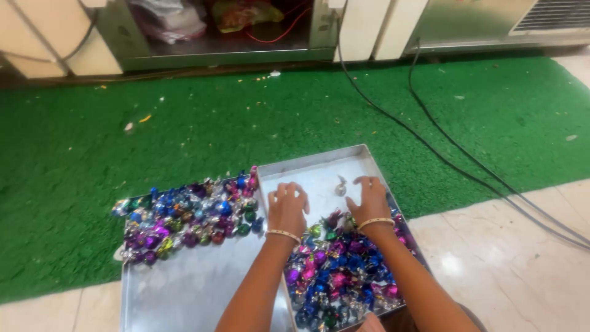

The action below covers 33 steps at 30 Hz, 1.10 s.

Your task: Sorting wrapped candies from a large pile into a smaller tray based on color.

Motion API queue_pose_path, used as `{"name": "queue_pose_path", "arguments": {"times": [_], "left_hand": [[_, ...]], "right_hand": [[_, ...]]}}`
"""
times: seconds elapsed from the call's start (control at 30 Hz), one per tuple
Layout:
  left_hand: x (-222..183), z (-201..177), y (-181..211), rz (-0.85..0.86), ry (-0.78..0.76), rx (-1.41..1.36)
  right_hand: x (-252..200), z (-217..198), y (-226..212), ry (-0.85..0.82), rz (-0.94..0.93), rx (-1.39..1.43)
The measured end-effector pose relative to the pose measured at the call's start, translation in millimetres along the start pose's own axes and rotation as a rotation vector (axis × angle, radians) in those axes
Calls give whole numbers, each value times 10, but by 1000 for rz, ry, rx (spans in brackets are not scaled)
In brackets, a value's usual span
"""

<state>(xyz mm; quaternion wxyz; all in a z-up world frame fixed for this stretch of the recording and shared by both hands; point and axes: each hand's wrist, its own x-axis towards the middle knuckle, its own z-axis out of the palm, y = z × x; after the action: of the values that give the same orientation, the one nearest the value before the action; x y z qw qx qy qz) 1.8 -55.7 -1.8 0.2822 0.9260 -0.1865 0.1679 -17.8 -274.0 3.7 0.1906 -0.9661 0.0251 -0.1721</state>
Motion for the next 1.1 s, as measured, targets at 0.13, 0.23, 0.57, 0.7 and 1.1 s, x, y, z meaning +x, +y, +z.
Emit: {"name": "queue_pose_path", "arguments": {"times": [0.13, 0.23, 0.57, 0.7, 1.1], "left_hand": [[66, 280, 285, 38, -156, 6], [116, 422, 433, 27, -201, -39], [383, 1298, 373, -37, -262, -114], [487, 1434, 392, -53, -264, -132], [434, 1081, 436, -137, -305, -225]], "right_hand": [[-58, -39, 387, 2, 102, 2], [-68, -21, 513, -38, 113, 21], [5, 296, 855, 5, -123, 99], [68, 317, 813, 32, -171, 123], [218, 290, 621, -100, -103, -59]]}}
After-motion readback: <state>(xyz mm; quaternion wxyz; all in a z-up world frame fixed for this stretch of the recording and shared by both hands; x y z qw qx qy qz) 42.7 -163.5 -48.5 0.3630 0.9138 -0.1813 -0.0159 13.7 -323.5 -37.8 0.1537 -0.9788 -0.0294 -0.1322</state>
